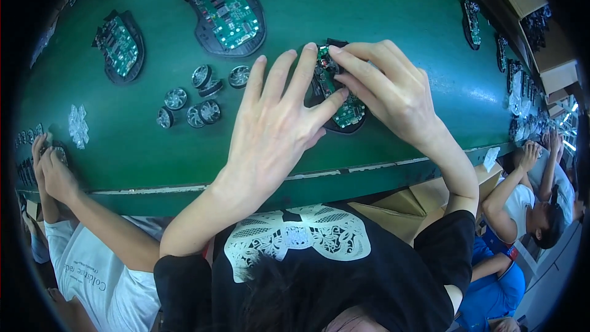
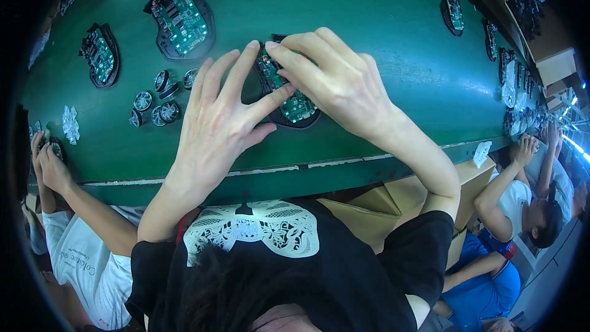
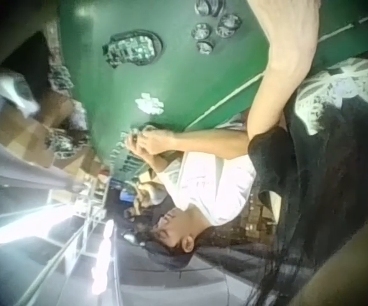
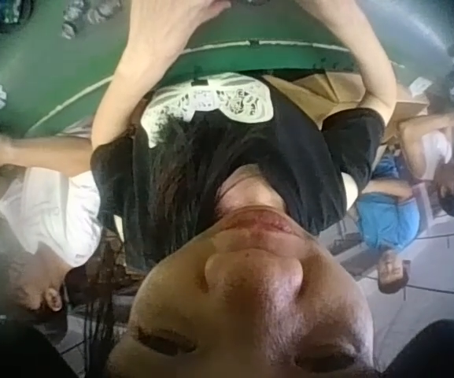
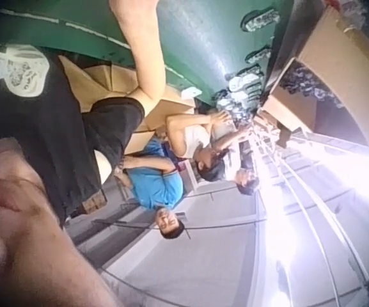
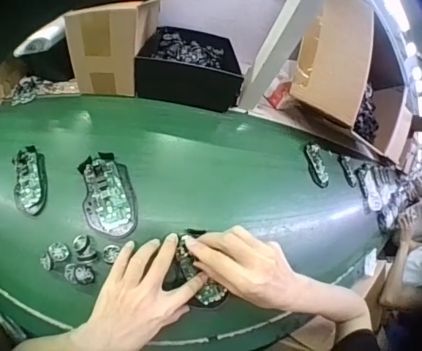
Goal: The person installs scroll wheels into computer mouse circuit boards on an assembly line. They unwrap additional scroll wheels from plastic bags, place them onto the conveyor belt, and install them into other mouse assemblies by hand.
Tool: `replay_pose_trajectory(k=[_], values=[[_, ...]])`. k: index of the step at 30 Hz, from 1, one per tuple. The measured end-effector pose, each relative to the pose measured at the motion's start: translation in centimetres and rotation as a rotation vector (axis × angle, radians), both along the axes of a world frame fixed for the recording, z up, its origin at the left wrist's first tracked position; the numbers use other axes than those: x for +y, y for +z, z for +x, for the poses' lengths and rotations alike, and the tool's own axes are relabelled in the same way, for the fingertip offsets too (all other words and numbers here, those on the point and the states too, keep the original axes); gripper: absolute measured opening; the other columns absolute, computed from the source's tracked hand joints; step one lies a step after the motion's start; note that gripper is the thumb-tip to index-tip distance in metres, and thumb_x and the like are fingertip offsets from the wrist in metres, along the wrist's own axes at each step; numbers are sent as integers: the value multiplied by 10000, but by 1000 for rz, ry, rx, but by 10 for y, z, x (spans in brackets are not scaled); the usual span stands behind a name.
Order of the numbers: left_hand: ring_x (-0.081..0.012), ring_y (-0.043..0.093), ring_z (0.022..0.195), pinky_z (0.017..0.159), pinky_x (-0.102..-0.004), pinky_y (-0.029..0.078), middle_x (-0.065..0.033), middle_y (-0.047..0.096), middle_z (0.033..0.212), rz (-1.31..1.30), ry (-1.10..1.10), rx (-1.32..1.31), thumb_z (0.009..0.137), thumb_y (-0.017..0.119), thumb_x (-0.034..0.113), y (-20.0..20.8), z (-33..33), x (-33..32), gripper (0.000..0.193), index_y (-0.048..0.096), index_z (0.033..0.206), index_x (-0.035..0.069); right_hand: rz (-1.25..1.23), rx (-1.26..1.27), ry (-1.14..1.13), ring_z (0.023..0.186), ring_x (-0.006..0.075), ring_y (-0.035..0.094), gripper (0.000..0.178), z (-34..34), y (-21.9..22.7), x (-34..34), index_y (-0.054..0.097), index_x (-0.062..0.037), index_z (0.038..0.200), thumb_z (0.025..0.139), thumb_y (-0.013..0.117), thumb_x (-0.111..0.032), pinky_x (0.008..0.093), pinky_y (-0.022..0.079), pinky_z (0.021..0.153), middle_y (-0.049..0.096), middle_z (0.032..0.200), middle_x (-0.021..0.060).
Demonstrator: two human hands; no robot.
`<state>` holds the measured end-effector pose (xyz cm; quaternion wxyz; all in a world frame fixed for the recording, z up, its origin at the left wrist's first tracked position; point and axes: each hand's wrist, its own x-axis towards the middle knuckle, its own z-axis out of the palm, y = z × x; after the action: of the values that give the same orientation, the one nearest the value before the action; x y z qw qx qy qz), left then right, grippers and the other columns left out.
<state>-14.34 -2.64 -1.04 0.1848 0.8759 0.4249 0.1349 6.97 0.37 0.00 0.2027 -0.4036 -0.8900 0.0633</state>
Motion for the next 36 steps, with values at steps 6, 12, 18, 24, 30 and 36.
replay_pose_trajectory(k=[6, 12, 18, 24, 30, 36], values=[[-339, 471, 1316, 1118, -535, 395, -155, 438, 1502, -30, 0, -22, 656, 864, 189, -1, 0, 2, 628, 695, 1252, 293, -113, -128, -20, 894, 206, 624, 395, -3, 17, 10, 721, -39, 1123, 729, 748, -61, 305, 564, 558, 663, 986, 37], [-321, 480, 1284, 1113, -545, 397, -193, 462, 1456, -24, -38, -64, 657, 852, 193, 0, 3, 5, 578, 694, 1212, 209, -151, -352, -18, 844, 196, 602, 393, -15, 35, 16, 718, -50, 1157, 767, 769, -61, 321, 528, 547, 661, 994, 22], [-309, 488, 1272, 1103, -543, 401, -184, 466, 1449, 11, -48, -38, 649, 865, 207, 0, 3, 7, 621, 681, 1242, 233, 156, -252, -70, 897, 169, 596, 471, -10, 3, -15, 698, 39, 1157, 692, 687, -39, 237, 526, 520, 623, 999, 48], [-338, 423, 1375, 1152, -556, 351, -159, 427, 1510, -32, -104, -86, 644, 876, 222, -7, 0, 18, 649, 670, 1258, 260, 258, -326, -116, 879, 180, 597, 514, -3, -3, -28, 682, -21, 1227, 714, 680, -53, 222, 508, 526, 633, 1104, 46], [-354, 403, 1401, 1162, -564, 335, -161, 413, 1535, -60, -94, -120, 625, 881, 215, -7, -1, 17, 657, 686, 1251, 262, 6, -172, -156, 862, 196, 616, 445, 6, 13, -23, 707, -111, 1179, 737, 713, -52, 291, 547, 587, 658, 1095, 16], [-350, 434, 1373, 1151, -556, 331, -152, 385, 1570, -93, -43, 14, 639, 864, 192, 3, 2, 5, 763, 647, 1352, 357, -625, 231, -322, 725, 193, 635, 148, 28, 22, -38, 720, -27, 965, 840, 778, -81, 335, 525, 632, 677, 849, 64]])
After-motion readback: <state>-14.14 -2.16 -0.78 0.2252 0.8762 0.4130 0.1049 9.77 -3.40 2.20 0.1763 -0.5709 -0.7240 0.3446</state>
